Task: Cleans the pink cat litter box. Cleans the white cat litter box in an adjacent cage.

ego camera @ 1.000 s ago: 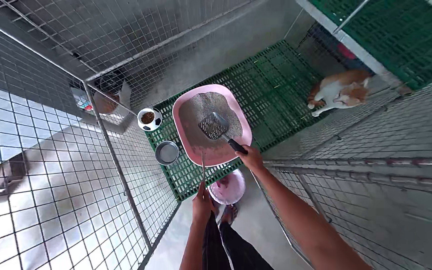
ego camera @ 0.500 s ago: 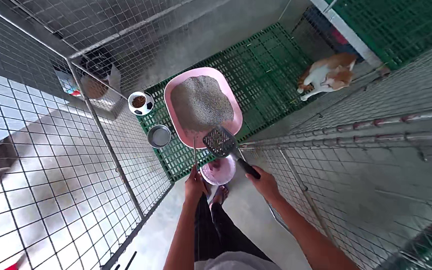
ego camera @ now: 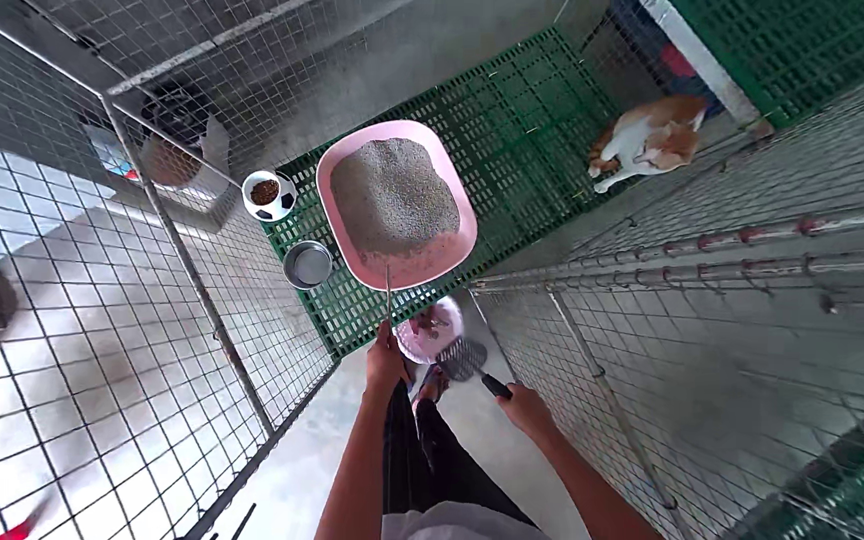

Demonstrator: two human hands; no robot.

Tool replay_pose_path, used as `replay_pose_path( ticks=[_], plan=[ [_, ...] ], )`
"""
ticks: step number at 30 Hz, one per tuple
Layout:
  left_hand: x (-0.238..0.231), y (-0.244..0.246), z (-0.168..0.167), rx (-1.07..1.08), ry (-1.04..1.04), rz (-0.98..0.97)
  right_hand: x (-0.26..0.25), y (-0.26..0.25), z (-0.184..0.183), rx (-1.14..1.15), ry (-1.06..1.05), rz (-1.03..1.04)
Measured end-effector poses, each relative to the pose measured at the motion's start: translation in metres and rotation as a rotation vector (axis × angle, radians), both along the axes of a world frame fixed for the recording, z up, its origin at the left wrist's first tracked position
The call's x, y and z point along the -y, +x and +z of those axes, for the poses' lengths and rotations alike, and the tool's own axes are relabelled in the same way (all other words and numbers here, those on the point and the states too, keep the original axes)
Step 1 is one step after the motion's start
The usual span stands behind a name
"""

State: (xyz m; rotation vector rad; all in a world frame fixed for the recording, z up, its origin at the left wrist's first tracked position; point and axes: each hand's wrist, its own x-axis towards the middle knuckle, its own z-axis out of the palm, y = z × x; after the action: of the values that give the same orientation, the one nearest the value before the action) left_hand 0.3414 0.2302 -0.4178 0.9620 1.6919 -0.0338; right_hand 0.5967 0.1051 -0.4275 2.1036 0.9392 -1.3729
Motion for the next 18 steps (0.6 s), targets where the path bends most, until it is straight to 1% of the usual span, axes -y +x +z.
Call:
replay_pose_path(
  ticks=[2, 5, 7, 9, 11, 14, 16, 18],
  plan=[
    [-0.009, -0.001, -0.001, -0.008, 0.009, -0.014, 0.0, 0.004, 0.016, 0.005, 0.01, -0.016],
    [-0.02, -0.001, -0.004, -0.013, 0.009, -0.03, -0.004, 0.012, 0.072, 0.007, 0.108, -0.086],
    [-0.03, -0.001, -0.007, -0.025, 0.001, -0.056, -0.021, 0.008, 0.106, 0.005, 0.23, -0.121],
    [-0.045, 0.0, -0.013, -0.041, -0.015, -0.107, -0.05, -0.001, 0.124, -0.007, 0.374, -0.12],
    [-0.059, 0.004, -0.021, -0.075, -0.031, -0.201, -0.089, -0.013, 0.129, -0.026, 0.473, -0.113],
    [-0.074, 0.008, -0.021, -0.135, -0.088, -0.386, -0.137, -0.031, 0.117, -0.078, 0.577, -0.151],
    [-0.06, 0.004, -0.015, -0.127, -0.097, -0.429, -0.15, -0.037, 0.108, -0.106, 0.598, -0.168],
    [-0.039, -0.003, -0.015, -0.11, -0.076, -0.409, -0.153, -0.041, 0.102, -0.13, 0.591, -0.169]
  ],
)
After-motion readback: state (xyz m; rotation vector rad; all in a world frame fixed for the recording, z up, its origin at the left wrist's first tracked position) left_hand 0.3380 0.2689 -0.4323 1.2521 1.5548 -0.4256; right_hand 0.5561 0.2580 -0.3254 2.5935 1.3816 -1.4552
